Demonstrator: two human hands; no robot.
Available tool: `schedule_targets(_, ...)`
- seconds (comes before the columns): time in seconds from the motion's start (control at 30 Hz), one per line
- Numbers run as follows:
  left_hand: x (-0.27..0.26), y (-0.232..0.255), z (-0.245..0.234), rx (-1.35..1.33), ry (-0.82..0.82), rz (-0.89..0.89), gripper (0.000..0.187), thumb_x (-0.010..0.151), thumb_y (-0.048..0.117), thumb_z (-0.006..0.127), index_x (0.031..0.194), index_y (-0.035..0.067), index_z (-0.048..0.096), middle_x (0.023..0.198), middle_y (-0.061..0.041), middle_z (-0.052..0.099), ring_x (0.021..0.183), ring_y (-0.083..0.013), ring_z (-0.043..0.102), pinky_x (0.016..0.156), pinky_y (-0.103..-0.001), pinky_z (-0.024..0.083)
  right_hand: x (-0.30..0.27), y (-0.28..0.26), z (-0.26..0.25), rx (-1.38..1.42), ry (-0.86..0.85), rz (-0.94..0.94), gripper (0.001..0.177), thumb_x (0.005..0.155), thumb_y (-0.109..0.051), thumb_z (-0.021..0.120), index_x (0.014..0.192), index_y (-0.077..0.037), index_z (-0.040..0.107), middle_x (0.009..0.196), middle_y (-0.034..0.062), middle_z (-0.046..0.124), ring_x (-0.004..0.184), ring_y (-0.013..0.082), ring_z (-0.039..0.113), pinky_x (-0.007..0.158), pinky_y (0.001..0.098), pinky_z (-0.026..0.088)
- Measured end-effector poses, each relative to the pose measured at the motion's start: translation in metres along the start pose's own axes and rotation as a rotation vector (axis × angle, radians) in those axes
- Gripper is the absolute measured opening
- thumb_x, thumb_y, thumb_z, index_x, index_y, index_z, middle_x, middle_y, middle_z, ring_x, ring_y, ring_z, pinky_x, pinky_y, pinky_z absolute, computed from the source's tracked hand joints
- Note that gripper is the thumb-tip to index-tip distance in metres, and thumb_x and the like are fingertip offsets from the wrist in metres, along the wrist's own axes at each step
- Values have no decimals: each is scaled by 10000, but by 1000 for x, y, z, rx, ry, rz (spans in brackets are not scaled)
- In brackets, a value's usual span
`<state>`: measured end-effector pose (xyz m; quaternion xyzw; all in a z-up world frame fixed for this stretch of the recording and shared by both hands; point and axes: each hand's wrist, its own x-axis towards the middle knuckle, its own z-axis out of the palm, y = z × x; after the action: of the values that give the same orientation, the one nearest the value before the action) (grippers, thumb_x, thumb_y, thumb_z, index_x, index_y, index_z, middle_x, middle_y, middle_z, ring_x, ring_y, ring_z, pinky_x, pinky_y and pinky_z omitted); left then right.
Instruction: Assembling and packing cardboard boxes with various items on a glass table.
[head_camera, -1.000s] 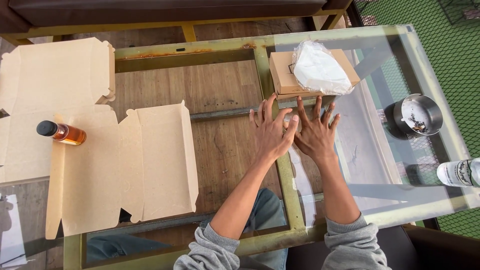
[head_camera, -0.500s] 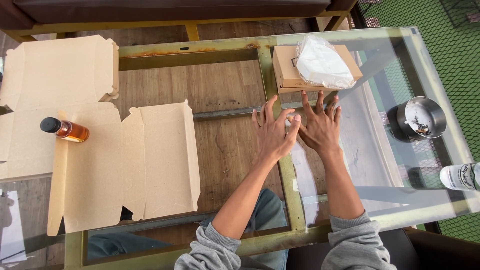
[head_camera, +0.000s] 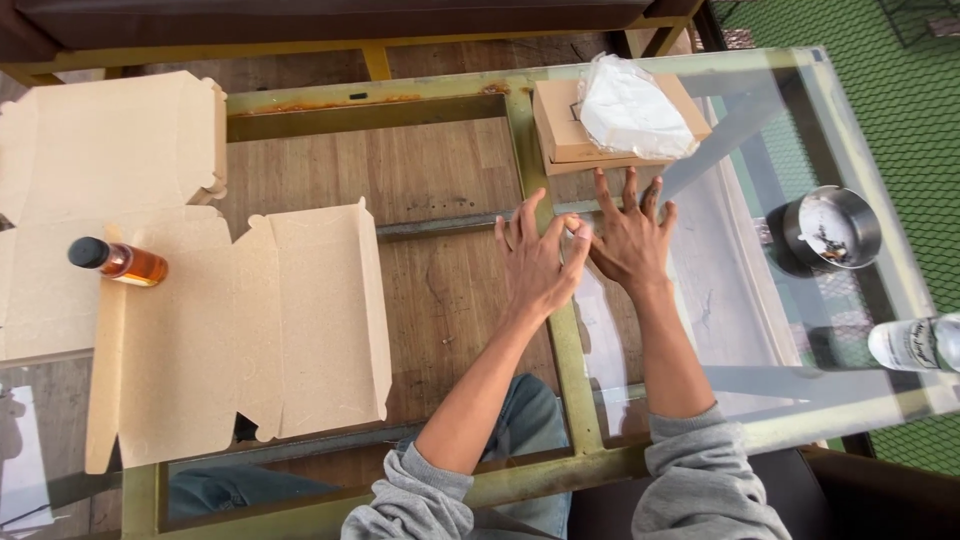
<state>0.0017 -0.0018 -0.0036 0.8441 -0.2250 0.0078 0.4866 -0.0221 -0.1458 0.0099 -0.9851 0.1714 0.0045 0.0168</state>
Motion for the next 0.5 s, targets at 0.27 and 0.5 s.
schedule_targets(0.27, 0, -18, 11, -112, 194, 44, 460, 1024, 451, 449, 1286, 111, 613, 1516, -149, 363, 1415, -394, 390, 1186, -669, 196, -81, -54, -7, 62, -104, 49, 752, 931, -312, 495, 1641, -158, 301, 1673, 258, 259, 1491, 595, 205, 1143, 746, 233)
schedule_targets(0.5, -3, -17, 17, -49, 217, 168, 408, 1003, 457, 506, 1138, 121, 692, 1453, -100, 431, 1394, -366, 397, 1122, -776, 185, -192, -99, 18, 227, 72, 153, 620, 1067, -464, 426, 1542, -67, 464, 1603, 271, 385, 1495, 537, 265, 1171, 688, 204)
